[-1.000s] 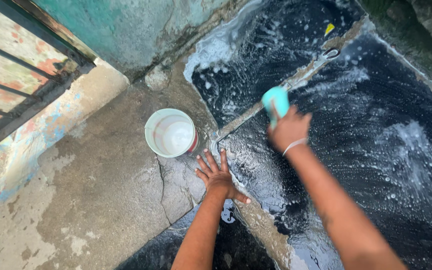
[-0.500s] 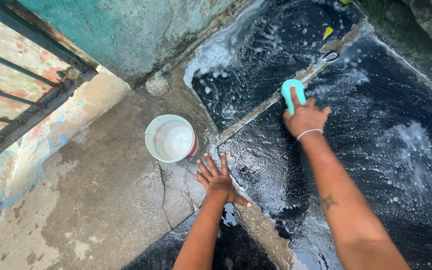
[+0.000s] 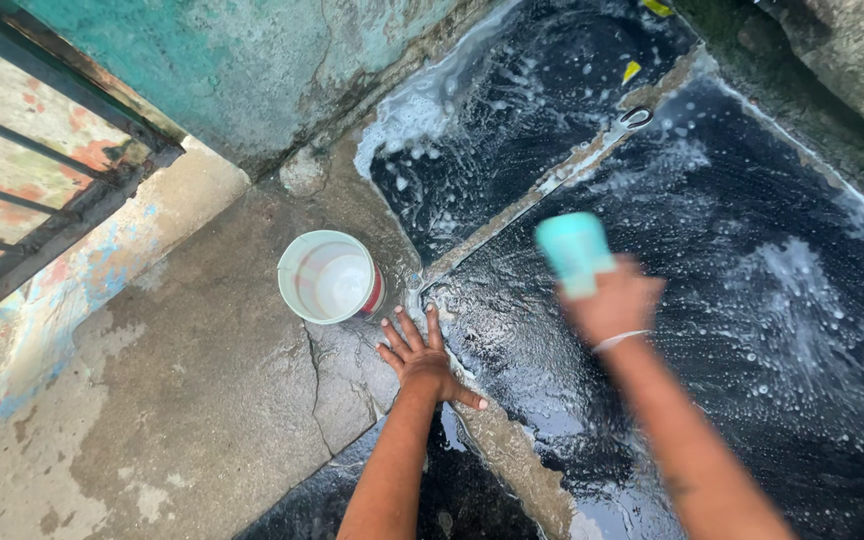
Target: The person scrubs a dark stone slab on the ground using a blue sponge and soapy water from a bucket.
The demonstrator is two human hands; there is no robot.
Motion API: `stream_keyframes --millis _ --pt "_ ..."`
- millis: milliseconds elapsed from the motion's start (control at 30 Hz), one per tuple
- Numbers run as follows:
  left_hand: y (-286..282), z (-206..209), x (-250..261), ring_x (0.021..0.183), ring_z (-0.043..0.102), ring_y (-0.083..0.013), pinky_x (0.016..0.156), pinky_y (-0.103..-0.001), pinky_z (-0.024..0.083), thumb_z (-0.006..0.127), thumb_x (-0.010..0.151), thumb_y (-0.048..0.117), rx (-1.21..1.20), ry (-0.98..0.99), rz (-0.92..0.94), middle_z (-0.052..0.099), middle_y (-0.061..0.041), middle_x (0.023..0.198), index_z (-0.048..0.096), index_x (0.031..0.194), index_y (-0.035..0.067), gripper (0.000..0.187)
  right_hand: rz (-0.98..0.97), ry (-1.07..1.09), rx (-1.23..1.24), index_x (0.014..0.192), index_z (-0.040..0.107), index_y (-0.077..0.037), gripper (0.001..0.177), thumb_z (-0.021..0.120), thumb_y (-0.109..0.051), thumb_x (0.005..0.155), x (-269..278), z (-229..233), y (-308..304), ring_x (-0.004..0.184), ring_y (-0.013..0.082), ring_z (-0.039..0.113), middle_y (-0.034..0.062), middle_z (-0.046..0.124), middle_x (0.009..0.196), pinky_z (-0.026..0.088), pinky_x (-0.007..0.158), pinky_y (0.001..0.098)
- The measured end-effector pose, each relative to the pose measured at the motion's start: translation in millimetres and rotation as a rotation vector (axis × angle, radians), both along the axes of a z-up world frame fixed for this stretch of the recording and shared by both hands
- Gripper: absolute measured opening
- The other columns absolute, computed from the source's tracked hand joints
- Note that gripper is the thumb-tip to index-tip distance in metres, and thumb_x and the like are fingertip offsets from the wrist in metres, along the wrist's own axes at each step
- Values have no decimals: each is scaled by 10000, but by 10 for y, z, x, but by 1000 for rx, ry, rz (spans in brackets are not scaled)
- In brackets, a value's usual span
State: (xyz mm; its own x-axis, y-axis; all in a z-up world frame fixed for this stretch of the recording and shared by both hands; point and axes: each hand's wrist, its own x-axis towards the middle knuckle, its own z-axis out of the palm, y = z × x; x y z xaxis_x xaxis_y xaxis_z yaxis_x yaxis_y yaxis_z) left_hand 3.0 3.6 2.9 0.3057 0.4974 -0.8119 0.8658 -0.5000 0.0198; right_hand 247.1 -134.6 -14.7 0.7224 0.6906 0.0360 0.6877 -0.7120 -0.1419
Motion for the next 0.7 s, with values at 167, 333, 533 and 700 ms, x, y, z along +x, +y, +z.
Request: stream_keyframes --millis 167,333,533,700 --pt "15 26 -9 1350 -387 -661 1076 -809 -121 921 396 758 6 -23 8 -384 -431 1529 -312 1569 95 1826 -321 -191 27 1536 561 -216 673 629 -510 934 1375 -355 -1431 1138 476 568 293 622 1281 294 934 707" --pt "14 19 -9 1353 -387 -650 1087 -790 -121 924 406 761 -2 -8 -1 -393 -421 1531 -337 1560 101 1832 -460 -217 -100 1489 510 -59 843 678 -605 869 774 -472 -1506 1133 474 575 325 564 1312 218 1002 732" --pt "-3 49 -8 1373 -398 -613 1076 -810 -91 942 392 747 11 -28 18 -384 -381 1559 -345 1560 136 1842 -264 411 316 1152 647 -2 652 829 -310 606 -1652 89 -447 912 273 567 139 633 971 342 932 450" --pt "-36 81 -15 1402 -394 -561 1048 -863 -6 947 355 726 5 -35 68 -378 -325 1587 -328 1573 201 1840 4 321 56 1236 738 -175 581 810 -371 694 -1540 347 -497 952 270 525 132 595 1031 328 843 460"
